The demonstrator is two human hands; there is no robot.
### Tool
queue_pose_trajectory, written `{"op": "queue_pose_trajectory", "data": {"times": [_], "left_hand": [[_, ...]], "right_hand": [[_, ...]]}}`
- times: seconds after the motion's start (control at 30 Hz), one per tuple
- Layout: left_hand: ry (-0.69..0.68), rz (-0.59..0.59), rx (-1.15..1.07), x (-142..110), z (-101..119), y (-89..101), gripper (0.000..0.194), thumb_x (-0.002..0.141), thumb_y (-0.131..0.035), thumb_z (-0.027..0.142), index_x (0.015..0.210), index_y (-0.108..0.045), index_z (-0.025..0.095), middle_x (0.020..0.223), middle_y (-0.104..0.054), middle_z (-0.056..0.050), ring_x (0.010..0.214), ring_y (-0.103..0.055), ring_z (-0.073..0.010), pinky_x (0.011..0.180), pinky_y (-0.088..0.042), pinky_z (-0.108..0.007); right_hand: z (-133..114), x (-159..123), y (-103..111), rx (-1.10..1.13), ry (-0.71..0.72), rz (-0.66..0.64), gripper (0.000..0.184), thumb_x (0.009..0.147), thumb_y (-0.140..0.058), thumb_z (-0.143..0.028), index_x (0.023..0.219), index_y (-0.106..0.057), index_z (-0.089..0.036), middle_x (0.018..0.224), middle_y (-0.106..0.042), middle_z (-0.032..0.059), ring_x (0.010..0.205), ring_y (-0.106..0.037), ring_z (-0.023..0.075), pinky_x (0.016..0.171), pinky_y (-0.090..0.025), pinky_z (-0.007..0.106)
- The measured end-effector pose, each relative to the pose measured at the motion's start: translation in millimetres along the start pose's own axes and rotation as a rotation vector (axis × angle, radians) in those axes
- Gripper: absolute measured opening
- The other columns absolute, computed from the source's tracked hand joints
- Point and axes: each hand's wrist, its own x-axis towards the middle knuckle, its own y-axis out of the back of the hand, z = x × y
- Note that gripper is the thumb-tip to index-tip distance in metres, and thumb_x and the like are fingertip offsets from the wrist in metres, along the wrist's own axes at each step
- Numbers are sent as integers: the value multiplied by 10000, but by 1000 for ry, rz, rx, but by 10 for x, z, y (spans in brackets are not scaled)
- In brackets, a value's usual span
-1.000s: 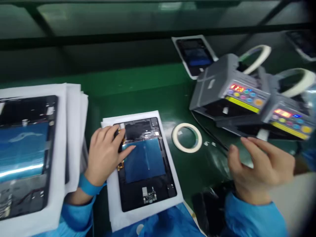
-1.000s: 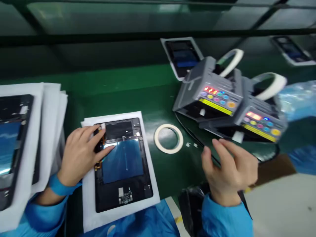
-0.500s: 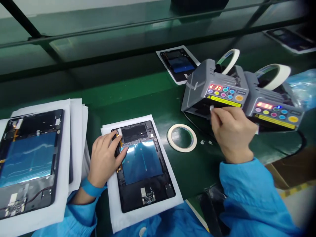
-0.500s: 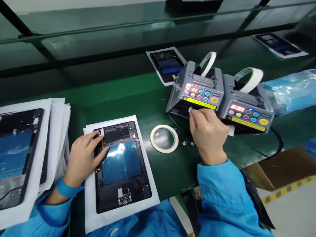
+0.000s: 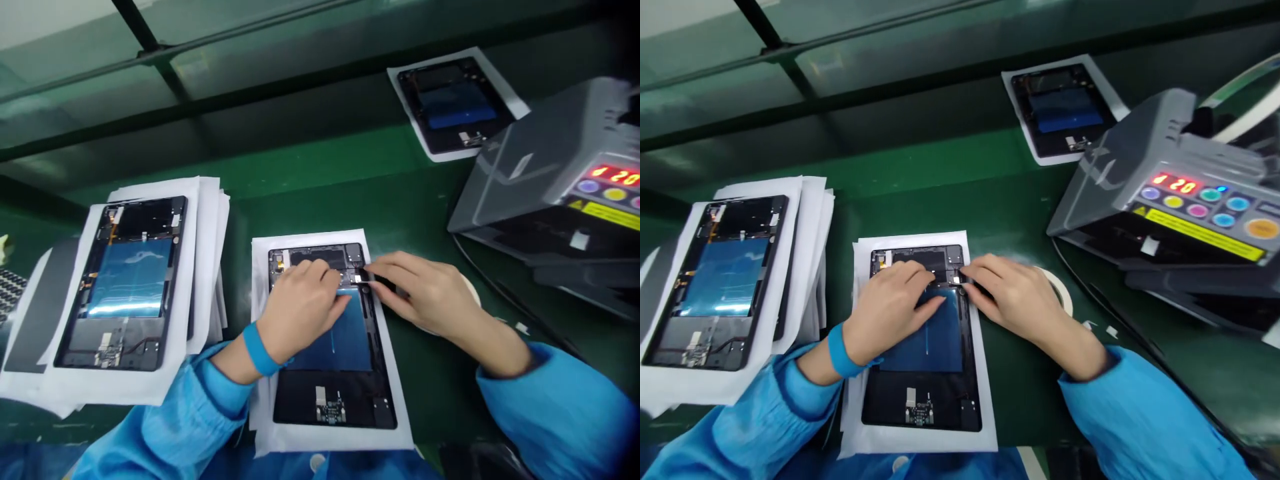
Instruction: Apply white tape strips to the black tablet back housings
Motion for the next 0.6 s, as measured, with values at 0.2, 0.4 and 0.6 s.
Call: {"op": "queue_pose_trajectory", "data": {"times": [0.2, 0.4, 0.6], "left_hand": [[30, -16, -43, 230, 121, -172, 207, 955, -597, 341, 880, -630, 151, 809, -630, -53, 795, -651, -227, 666, -542, -341], [48, 10, -107, 256, 83, -255, 209, 982, -488, 252, 849, -622, 163, 817, -631, -51, 772, -631, -204, 678, -527, -338], [61, 11, -183, 257, 35, -260, 234, 997, -460, 204, 868, -649, 157, 816, -639, -38, 745, -617, -176, 683, -505, -311]], "right_hand": [[69, -64, -135, 75, -3, 2, 208, 948, -564, -231, 1120, -656, -158, 1029, -721, 64, 864, -680, 156, 762, -543, 296], [88, -66, -155, 55, 17, -39, 243, 951, -556, -250, 1151, -661, -161, 1031, -715, 68, 843, -662, 168, 743, -513, 323], [68, -44, -112, -29, 59, -34, 248, 972, -523, -276, 1111, -683, -146, 1011, -711, 77, 793, -631, 156, 712, -474, 310]]}}
